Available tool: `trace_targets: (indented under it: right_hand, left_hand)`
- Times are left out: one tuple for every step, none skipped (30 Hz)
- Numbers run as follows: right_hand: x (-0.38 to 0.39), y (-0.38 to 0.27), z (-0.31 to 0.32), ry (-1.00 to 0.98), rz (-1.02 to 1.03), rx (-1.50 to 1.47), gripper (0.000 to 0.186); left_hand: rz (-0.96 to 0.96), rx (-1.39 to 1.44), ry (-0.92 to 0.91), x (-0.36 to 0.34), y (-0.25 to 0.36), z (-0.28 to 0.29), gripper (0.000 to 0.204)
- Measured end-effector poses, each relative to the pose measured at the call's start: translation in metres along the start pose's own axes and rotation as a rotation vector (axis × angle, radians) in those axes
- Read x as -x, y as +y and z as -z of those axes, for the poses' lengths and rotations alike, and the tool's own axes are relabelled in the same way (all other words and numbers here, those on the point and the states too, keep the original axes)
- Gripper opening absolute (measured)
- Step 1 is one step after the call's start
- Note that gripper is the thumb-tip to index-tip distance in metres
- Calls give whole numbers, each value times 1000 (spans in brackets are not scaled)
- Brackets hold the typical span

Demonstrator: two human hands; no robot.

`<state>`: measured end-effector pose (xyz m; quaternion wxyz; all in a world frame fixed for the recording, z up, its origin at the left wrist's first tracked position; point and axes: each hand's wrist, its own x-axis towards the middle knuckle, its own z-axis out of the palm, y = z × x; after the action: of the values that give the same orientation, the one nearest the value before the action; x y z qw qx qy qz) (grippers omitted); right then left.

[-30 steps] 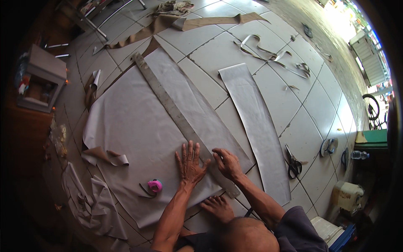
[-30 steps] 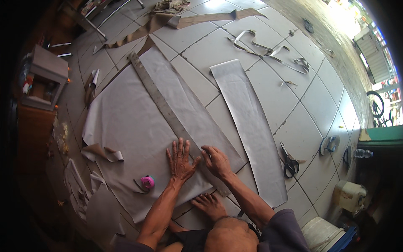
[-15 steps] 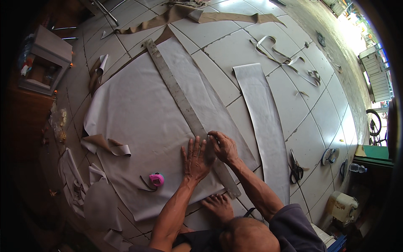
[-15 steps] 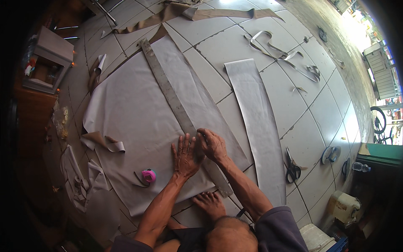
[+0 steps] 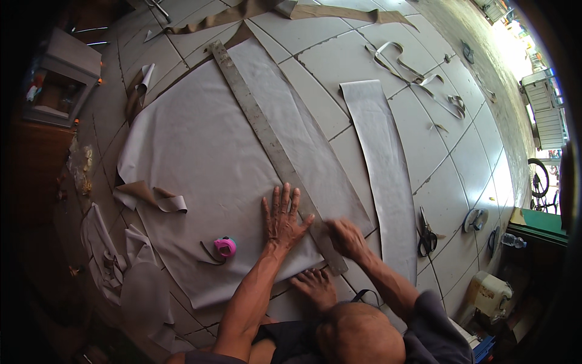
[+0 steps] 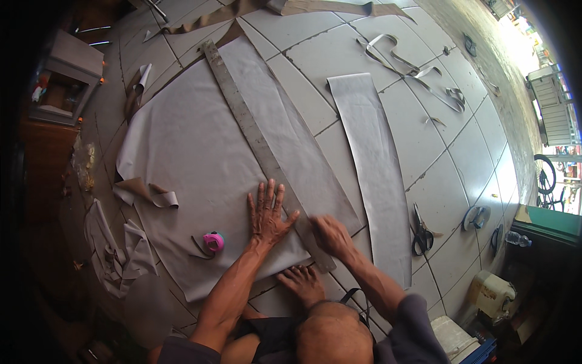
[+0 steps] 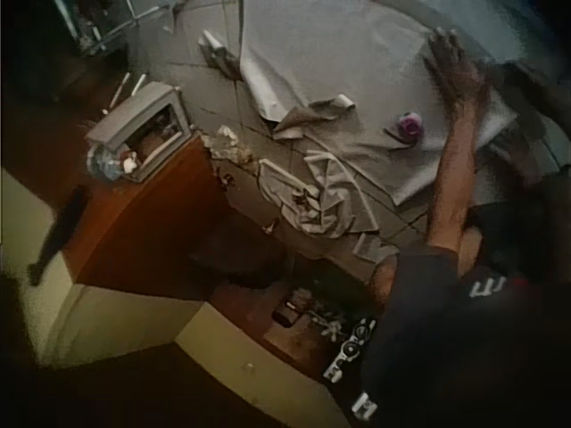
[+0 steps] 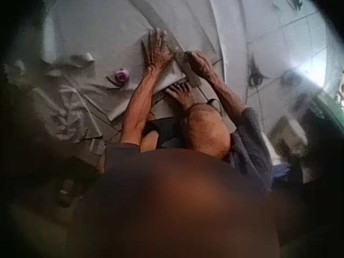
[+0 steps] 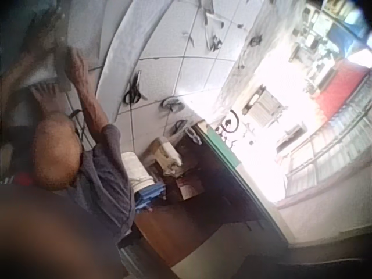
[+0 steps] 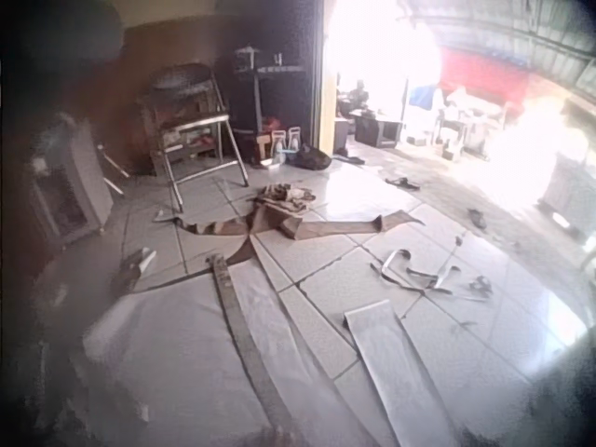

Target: The person measures and cuts a large piece of light-colored fabric on the floor using a tape measure, a wooden ruler, and scissors. They mark measurements, align the ruler, and cut strips from the fabric, then gather the cut pieces.

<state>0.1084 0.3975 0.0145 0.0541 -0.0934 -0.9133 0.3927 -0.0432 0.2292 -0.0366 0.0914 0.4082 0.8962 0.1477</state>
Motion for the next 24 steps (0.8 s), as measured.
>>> trace_targets:
  right_hand:
    - [28,-4,4,-24,-14,29,23]
    - [55,-7,7,-51,-34,57,24]
    - [76,-9,8,-62,-61,37,24]
    - [93,-11,9,-71,-91,16,23]
    - [105,-13,11,-75,-126,-3,23]
    - [112,-14,12,-39,-141,5,23]
    - [114,-16,12,-2,-152,12,23]
    - [111,-18,11,37,-158,16,22]
    - [107,-22,9,60,-215,21,25]
    - [101,-27,5,85,-267,22,27]
    - [95,-31,1,113,-317,23,29]
    - [89,-37,-6,146,-303,90,33]
    - [84,-43,-14,179,-290,162,37]
    - [80,-48,-22,211,-279,235,41]
    - [78,-52,-31,193,-294,296,51]
    - [77,-54,-39,171,-362,280,53]
    - [76,-53,-46,146,-426,263,54]
    - [76,-52,-52,118,-490,245,56]
    - [76,-48,-55,93,-499,282,56]
    - [77,-43,-57,131,-471,240,55]
    - [77,-37,-57,167,-442,199,55]
    - [76,-31,-55,201,-410,157,54]
    - [76,-26,-51,193,-392,127,54]
    - [75,-21,-44,179,-374,98,54]
  left_hand:
    - [6,21,-19,0,0,-1,90]
    - [-2,6,5,1,0,-2,90]
    - [-8,-1,12,1,0,-2,90]
    - [-18,-8,17,1,0,-3,90]
    - [-7,-9,-1,2,1,-3,91]
    - [0,-11,-16,1,0,-4,91]
    - [8,-16,-28,1,1,-4,91]
    - [1,-14,-22,0,1,-3,91]
    - [-5,-19,-18,-1,1,-2,90]
    - [13,-41,-54,-1,1,-1,90]
    - [-1,-18,-22,-2,1,1,89]
    - [4,-6,-32,-1,2,3,87]
    - [-1,6,-16,-1,3,4,86]
    - [4,9,-29,1,3,4,85]
    - [1,8,-17,5,5,5,84]
    - [2,12,0,9,6,5,83]
    - [-5,26,37,15,8,5,77]
    - [3,37,53,21,10,4,76]
    - [13,54,76,28,11,3,74]
    - [23,74,98,35,12,1,73]
    - [28,61,95,42,13,0,72]
    - [36,46,94,48,12,-1,70]
    - [50,30,91,54,11,-2,69]
    - [53,16,86,59,11,-3,68]
